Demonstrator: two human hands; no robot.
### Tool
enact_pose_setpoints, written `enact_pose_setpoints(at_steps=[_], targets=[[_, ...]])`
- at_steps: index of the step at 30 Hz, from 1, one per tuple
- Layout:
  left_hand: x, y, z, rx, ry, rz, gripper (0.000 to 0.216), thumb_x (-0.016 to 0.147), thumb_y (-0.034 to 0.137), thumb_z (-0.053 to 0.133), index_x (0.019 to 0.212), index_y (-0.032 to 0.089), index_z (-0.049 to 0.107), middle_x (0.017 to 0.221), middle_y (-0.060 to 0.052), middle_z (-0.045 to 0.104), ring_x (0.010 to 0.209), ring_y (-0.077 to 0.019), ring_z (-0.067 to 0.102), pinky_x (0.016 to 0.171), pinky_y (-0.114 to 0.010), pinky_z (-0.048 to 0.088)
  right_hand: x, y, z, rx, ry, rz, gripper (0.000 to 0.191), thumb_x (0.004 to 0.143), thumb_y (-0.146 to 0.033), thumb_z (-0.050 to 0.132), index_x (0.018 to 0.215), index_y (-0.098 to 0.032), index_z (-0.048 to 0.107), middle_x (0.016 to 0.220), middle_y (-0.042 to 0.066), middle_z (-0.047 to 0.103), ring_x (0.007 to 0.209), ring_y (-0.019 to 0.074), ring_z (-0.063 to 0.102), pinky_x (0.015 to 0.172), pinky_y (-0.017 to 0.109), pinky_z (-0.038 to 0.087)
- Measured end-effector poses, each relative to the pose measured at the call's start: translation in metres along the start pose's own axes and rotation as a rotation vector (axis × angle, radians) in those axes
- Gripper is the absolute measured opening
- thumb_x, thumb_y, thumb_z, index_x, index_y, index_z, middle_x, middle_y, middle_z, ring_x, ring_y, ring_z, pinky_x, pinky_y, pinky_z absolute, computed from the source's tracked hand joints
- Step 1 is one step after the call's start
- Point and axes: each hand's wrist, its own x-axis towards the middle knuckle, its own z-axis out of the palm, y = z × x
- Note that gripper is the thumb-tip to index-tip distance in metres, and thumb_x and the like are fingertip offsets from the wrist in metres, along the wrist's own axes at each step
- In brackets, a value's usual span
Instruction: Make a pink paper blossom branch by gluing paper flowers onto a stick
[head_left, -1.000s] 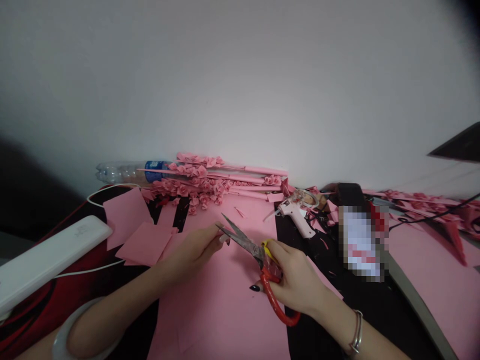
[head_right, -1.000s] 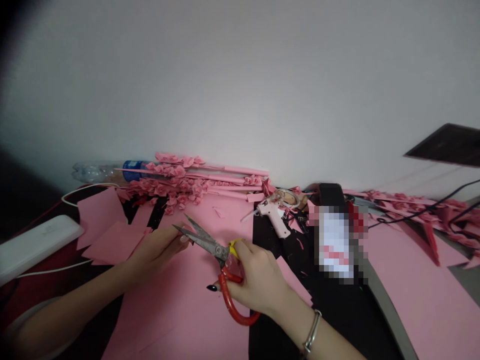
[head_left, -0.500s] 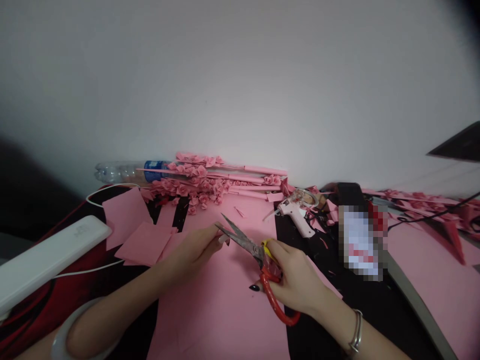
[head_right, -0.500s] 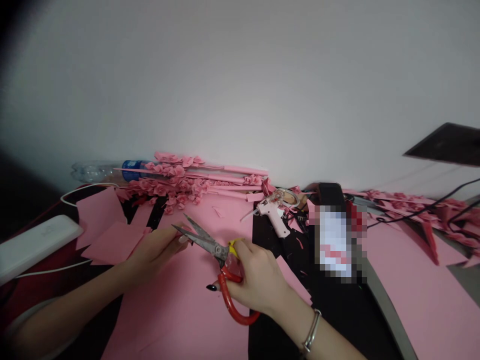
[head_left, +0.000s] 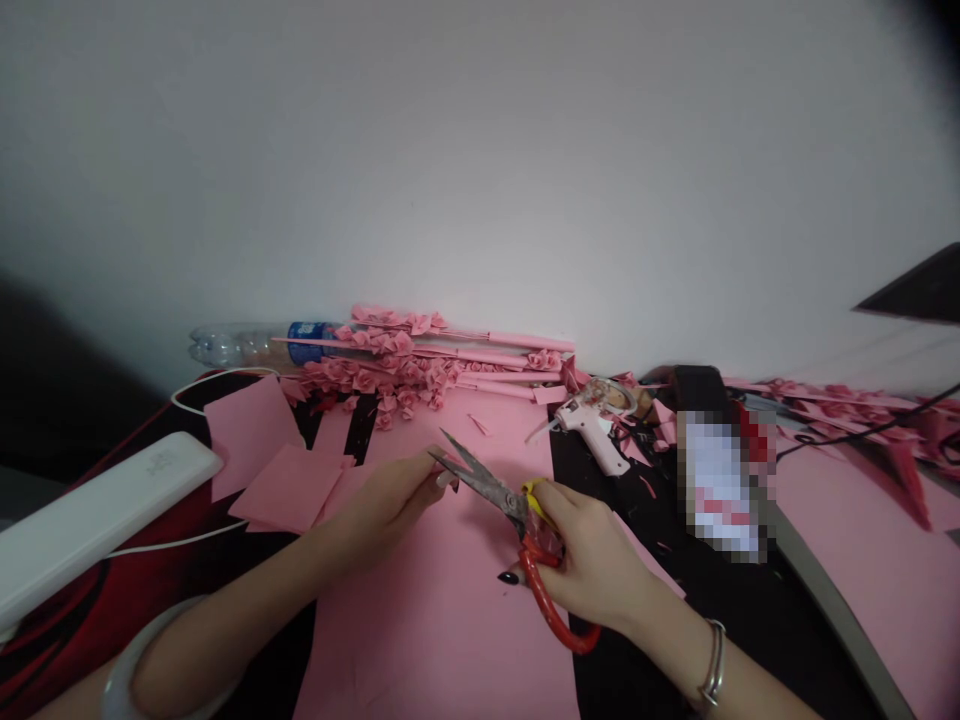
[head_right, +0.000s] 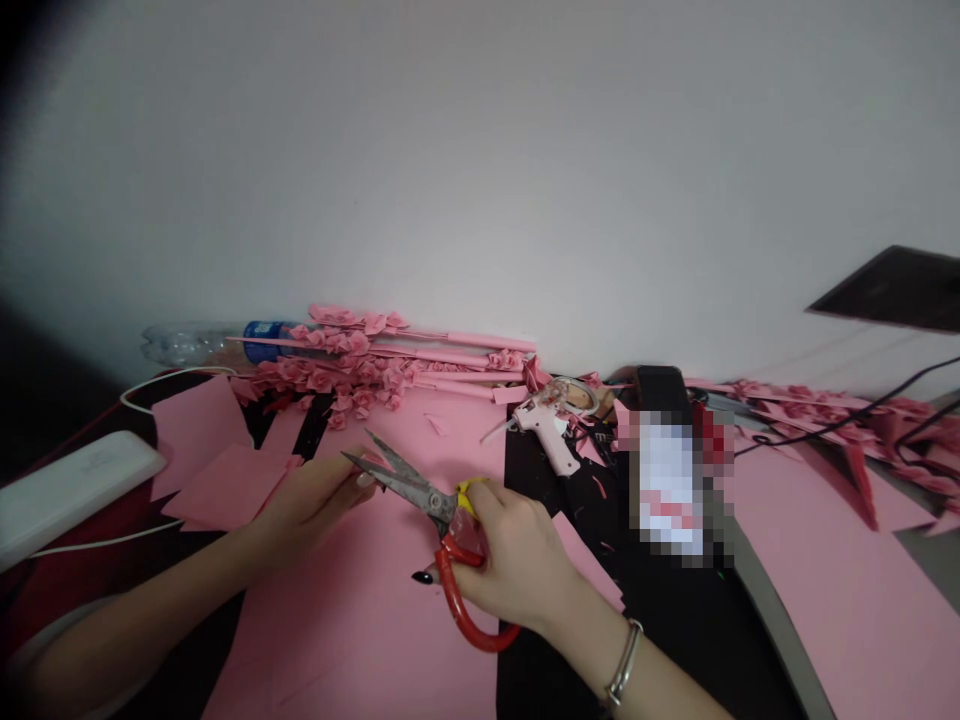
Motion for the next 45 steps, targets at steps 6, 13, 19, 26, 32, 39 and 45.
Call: enact_pose_setpoints(at_steps=[6, 13, 19, 26, 32, 39, 45], targets=[[0.0, -0.001, 0.0, 0.005, -0.007, 0.016, 0.026, 0.099, 0.029, 0.033, 0.08, 0.022, 0.048, 0.068, 0.003, 0.053, 0.057, -0.0132, 0.046, 0.057, -0.026, 0.038, 0.0, 0.001, 0.001, 0.008, -0.003, 0.008, 0.025, 0.065, -0.019, 0.057, 0.072, -0.024, 0.034, 0.067, -0.004, 0.046, 0.054, 0.0121, 0.038, 0.051, 0.024, 0.027], [-0.003, -0.006, 0.001, -0.032, -0.035, 0.018, 0.026, 0.101, 0.03, 0.032, 0.083, 0.021, 0.049, 0.074, 0.002, 0.055, 0.063, -0.014, 0.049, 0.061, -0.026, 0.041, -0.001, 0.003, 0.002, 0.012, 0.01, -0.019, 0.028, 0.069, -0.022, 0.062, 0.071, -0.024, 0.034, 0.068, -0.004, 0.046, 0.056, 0.012, 0.04, 0.051, 0.023, 0.029], [-0.002, -0.011, 0.002, -0.039, -0.05, 0.018, 0.027, 0.101, 0.032, 0.033, 0.083, 0.021, 0.05, 0.074, 0.001, 0.056, 0.063, -0.0139, 0.049, 0.062, -0.026, 0.041, -0.001, 0.003, 0.002, 0.032, -0.006, 0.001, 0.028, 0.067, -0.019, 0.06, 0.069, -0.024, 0.033, 0.068, -0.004, 0.045, 0.056, 0.0123, 0.039, 0.052, 0.023, 0.028], [-0.003, -0.008, 0.003, -0.048, -0.059, -0.017, 0.027, 0.101, 0.032, 0.032, 0.084, 0.022, 0.05, 0.076, 0.001, 0.057, 0.064, -0.0148, 0.051, 0.063, -0.028, 0.043, -0.001, 0.004, 0.003, 0.056, 0.007, -0.018, 0.03, 0.065, -0.017, 0.059, 0.068, -0.024, 0.03, 0.066, -0.005, 0.042, 0.056, 0.0118, 0.037, 0.052, 0.024, 0.026], [-0.003, -0.012, 0.004, -0.077, -0.059, -0.016, 0.03, 0.101, 0.036, 0.032, 0.082, 0.021, 0.05, 0.074, 0.001, 0.055, 0.066, -0.014, 0.051, 0.06, -0.026, 0.042, -0.002, 0.003, 0.003, 0.072, 0.0, -0.005, 0.033, 0.072, -0.026, 0.063, 0.065, -0.024, 0.03, 0.063, -0.005, 0.041, 0.054, 0.0116, 0.036, 0.052, 0.024, 0.026], [-0.004, -0.014, 0.006, -0.138, -0.082, -0.079, 0.029, 0.102, 0.037, 0.032, 0.082, 0.021, 0.048, 0.074, 0.002, 0.052, 0.065, -0.0136, 0.047, 0.058, -0.025, 0.039, -0.002, 0.003, 0.0, 0.035, 0.006, -0.016, 0.037, 0.076, -0.031, 0.064, 0.064, -0.024, 0.03, 0.061, -0.005, 0.04, 0.052, 0.0106, 0.036, 0.05, 0.024, 0.026], [-0.004, -0.016, 0.008, -0.192, -0.075, -0.073, 0.029, 0.101, 0.038, 0.033, 0.082, 0.021, 0.048, 0.071, 0.003, 0.047, 0.061, -0.0133, 0.042, 0.056, -0.026, 0.038, -0.001, 0.005, 0.001, 0.014, 0.035, -0.044, 0.042, 0.082, -0.04, 0.062, 0.064, -0.024, 0.028, 0.059, -0.006, 0.037, 0.05, 0.0101, 0.032, 0.049, 0.024, 0.025]])
